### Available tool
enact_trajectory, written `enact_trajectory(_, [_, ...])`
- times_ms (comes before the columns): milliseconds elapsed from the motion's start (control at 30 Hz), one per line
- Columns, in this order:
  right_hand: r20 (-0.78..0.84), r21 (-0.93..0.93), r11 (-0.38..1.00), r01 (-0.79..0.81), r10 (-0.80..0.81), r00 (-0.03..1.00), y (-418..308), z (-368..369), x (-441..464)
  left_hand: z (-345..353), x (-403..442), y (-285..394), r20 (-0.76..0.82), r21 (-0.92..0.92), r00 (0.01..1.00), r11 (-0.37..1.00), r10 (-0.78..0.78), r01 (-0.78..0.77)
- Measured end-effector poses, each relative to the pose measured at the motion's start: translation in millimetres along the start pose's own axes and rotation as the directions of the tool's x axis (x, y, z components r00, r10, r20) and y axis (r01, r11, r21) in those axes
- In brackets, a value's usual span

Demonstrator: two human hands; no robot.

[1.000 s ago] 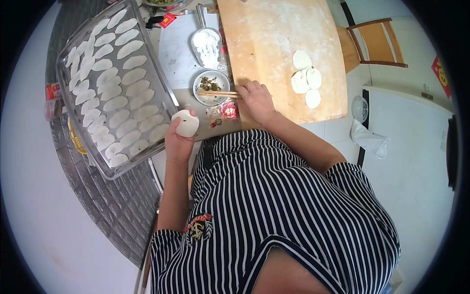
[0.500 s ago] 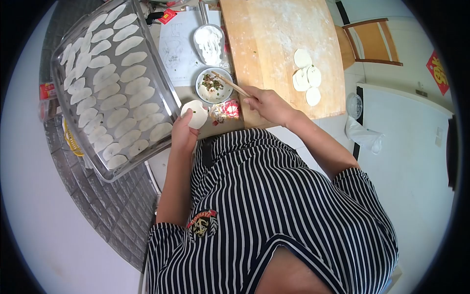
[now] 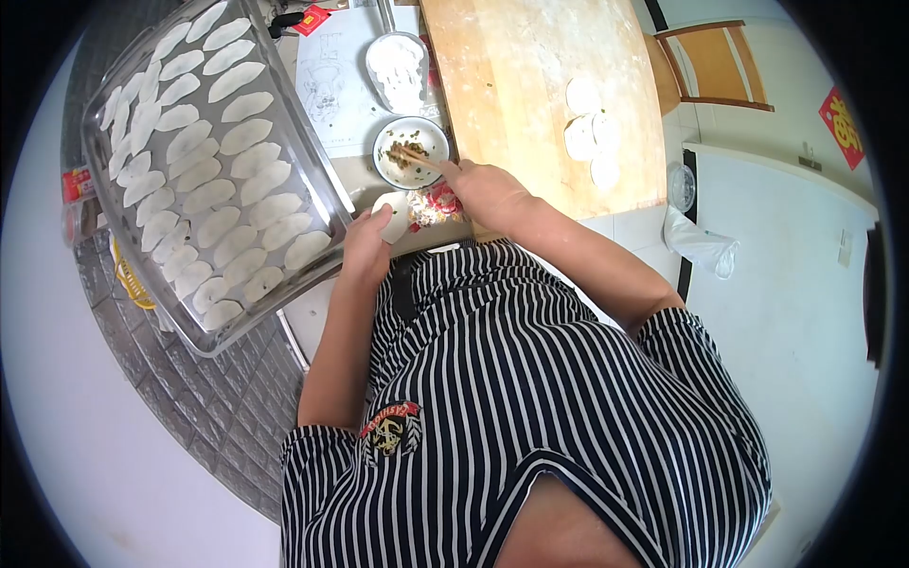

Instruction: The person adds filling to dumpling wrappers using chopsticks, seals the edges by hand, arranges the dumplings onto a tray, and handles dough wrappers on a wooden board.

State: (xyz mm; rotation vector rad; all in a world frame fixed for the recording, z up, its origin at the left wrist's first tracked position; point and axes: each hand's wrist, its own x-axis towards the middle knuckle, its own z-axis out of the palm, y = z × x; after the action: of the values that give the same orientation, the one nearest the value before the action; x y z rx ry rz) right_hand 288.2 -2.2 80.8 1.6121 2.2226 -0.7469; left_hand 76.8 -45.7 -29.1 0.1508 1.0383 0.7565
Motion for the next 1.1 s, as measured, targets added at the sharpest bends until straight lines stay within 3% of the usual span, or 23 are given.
enact_trajectory(100, [0.067,0.073,0.996,0.043,-0.048,0.997,-2.6,-9.1,-7.4,-0.3,0.0,-0.6,-0.002,0.011,1.000,1.000,0.006,-0.006])
enact_trajectory(167, [0.105,0.076,0.997,-0.011,0.003,0.995,1.3,-11.1,-6.5,-0.8,1.6,0.2,0.015,-0.016,1.000,1.000,0.008,-0.008])
enact_trajectory(300, [0.031,0.063,0.998,0.008,-0.009,0.999,5.8,-8.6,-4.3,1.6,1.6,4.8,0.007,-0.079,1.000,0.997,0.002,-0.002])
enact_trajectory(467, [0.111,-0.108,0.994,-0.030,0.042,0.993,-1.4,-19.4,-3.7,7.2,4.9,4.9,0.074,-0.126,0.997,0.992,-0.011,0.021])
enact_trajectory(600, [0.080,-0.150,0.989,-0.010,0.022,0.997,-7.4,-13.7,-6.6,11.4,5.5,5.4,0.080,-0.176,0.997,0.984,-0.003,0.017])
enact_trajectory(800, [0.104,-0.053,0.998,-0.035,0.041,0.994,-13.8,-13.7,-12.4,23.2,9.0,8.7,0.047,-0.294,0.999,0.956,-0.007,0.020])
enact_trajectory(900, [0.179,0.034,0.999,0.018,-0.024,0.984,-5.6,-17.7,-11.5,25.3,10.1,10.6,0.046,-0.327,0.999,0.945,-0.009,0.023])
enact_trajectory(967, [0.206,0.168,0.986,0.007,-0.042,0.978,-1.4,-22.5,-17.7,25.5,10.9,10.7,0.046,-0.334,0.999,0.942,-0.011,0.026])
enact_trajectory(1100, [0.074,0.142,0.988,0.057,-0.068,0.995,-6.3,-15.8,-38.8,28.3,11.7,10.6,0.017,-0.389,1.000,0.921,-0.010,0.016])
